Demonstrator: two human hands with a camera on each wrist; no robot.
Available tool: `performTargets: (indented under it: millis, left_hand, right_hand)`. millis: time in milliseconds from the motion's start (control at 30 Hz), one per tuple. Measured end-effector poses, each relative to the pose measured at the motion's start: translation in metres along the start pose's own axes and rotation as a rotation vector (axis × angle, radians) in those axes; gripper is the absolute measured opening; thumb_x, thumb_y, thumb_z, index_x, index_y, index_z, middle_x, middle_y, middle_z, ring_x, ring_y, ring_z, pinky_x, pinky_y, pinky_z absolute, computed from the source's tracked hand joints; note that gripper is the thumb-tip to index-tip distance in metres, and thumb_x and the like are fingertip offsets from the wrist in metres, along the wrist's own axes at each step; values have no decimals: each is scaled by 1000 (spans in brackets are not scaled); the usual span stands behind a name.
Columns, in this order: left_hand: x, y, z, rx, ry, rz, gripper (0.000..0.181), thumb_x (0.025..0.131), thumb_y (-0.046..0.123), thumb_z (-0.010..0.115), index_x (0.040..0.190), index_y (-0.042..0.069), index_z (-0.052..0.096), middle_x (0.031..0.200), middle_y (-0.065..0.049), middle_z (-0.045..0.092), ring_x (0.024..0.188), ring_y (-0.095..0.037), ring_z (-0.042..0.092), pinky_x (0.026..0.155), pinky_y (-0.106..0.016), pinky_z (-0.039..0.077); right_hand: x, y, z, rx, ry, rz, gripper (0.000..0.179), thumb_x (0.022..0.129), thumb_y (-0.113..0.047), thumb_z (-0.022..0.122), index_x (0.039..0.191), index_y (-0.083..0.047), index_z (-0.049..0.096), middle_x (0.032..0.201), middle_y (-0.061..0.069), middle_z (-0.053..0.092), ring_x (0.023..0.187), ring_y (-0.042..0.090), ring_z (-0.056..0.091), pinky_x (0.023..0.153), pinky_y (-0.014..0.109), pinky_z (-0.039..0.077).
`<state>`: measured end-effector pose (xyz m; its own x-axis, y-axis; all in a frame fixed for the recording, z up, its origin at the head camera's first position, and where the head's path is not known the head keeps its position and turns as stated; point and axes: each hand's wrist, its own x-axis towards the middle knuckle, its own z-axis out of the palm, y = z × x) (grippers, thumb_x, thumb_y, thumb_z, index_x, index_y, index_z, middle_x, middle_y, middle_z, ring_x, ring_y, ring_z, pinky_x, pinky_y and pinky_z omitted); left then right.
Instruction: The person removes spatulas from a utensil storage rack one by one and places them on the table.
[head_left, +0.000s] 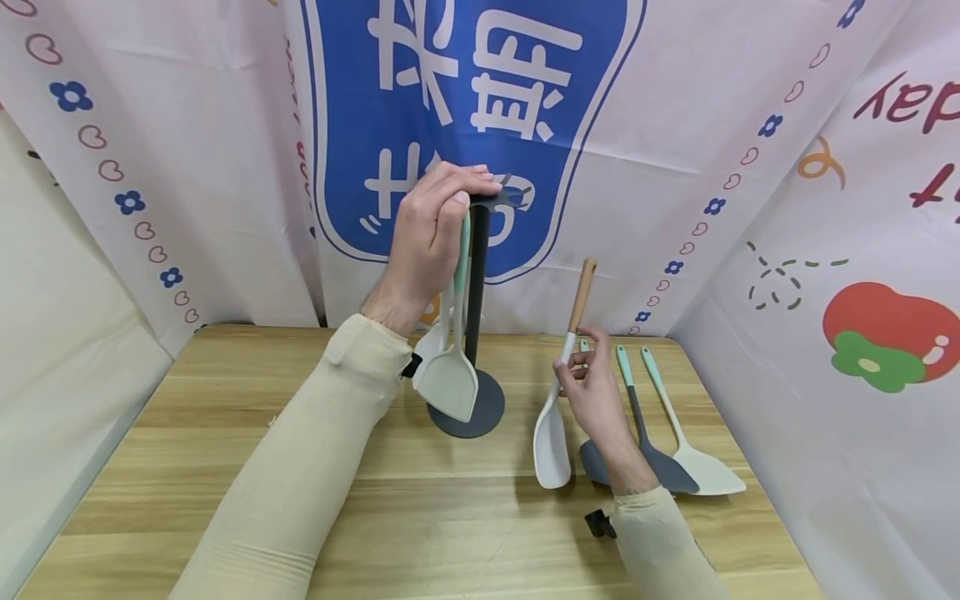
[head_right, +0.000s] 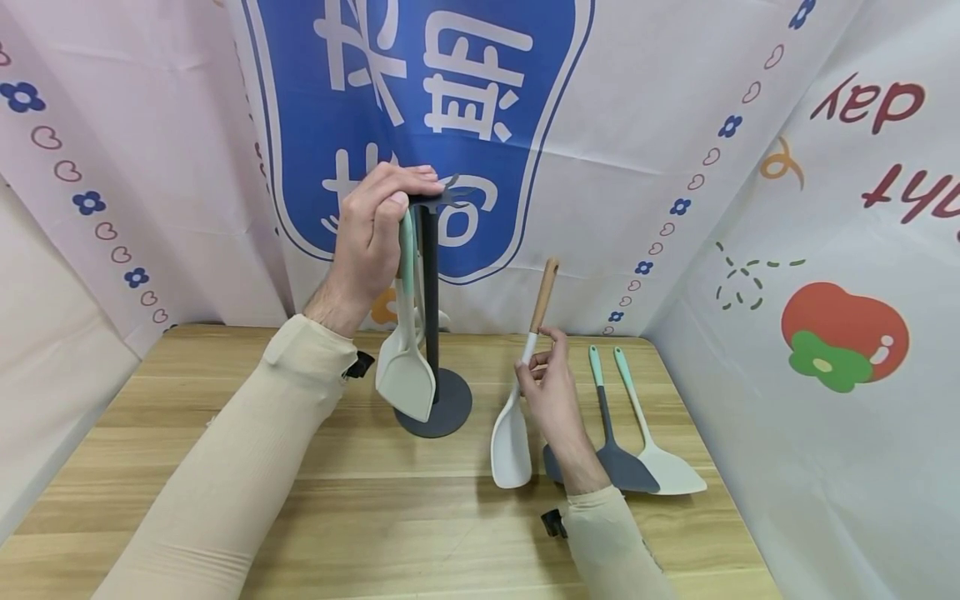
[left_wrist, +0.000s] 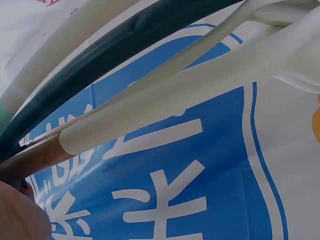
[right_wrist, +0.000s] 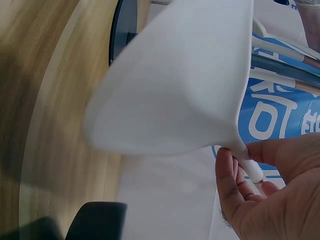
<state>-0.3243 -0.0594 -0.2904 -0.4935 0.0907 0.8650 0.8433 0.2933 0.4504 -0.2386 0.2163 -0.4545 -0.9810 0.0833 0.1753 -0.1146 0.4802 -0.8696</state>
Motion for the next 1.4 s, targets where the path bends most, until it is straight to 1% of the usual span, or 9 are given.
performTargets:
  millis: [100,200,333,467,600,767,1033,1233,1400]
  left_hand:
    - [0,0,0,-1,0,0,56,117,25,37,128,5,88,139,-17,82,144,-32,74,131,-37,55]
    - [0,0,0,-3,-1,0,56,117,25,37,128,5,88,139,-17,82,144,-32,74,132,-36,55]
    - [0,0,0,-3,-3,0,56,117,25,37,128,4,88,139,-18,82,145,-33,74,132,-37,55]
    - [-1,0,0,-2,-7,-3,56,117,24,37,129,4,88,140,-18,82,145,-33,74,132,-37,55]
    - [-1,0,0,-1,-11,-9,55,117,24,37,129,4,87,140,-18,82,146,-33,73,132,-36,55]
    - [0,0,0,-2,-9,-8,55,116,24,37,129,4,87,140,-18,82,146,-34,73,132,-37,55]
    - [0,0,-1,0,-3,5,55,116,24,38,128,3,88,139,-18,82,145,-33,74,130,-37,56]
    - [0,1,-1,-9,-1,10,56,116,24,37,128,3,88,138,-18,82,144,-33,74,130,-37,56]
    - [0,1,0,-10,-2,7,56,116,25,37,128,4,88,138,-18,82,144,-33,74,130,-37,56]
  right_hand:
    - [-1,2,0,-21,-3,8,64,117,-6,68,171,-13,34,122,22,69,103,36,80,86,46,75]
    - [-1,3,0,-40,-9,15,62,117,-7,69,170,-11,36,120,21,69,102,35,81,84,44,74]
    - [-1,8,0,-59,-13,32,62,117,-8,69,170,-11,37,117,20,69,96,29,80,79,37,72]
    - [-1,13,0,-57,-15,48,61,117,-6,68,169,-9,38,113,19,69,91,27,78,74,31,71]
    - [-1,18,1,-63,-17,70,61,117,-5,69,169,-8,37,112,19,69,91,27,77,72,27,68]
    - [1,24,3,-109,-17,101,64,116,-4,70,170,-7,37,113,17,69,92,25,76,71,21,65]
    - [3,32,2,-160,-39,129,58,117,-7,69,166,-3,38,115,16,68,98,28,77,76,26,66]
    - [8,39,1,-186,-63,147,57,116,-8,71,164,-2,39,109,12,67,93,23,75,71,24,62]
    - [12,46,1,-200,-80,153,59,114,-6,73,163,-1,40,104,12,68,89,23,75,69,25,60]
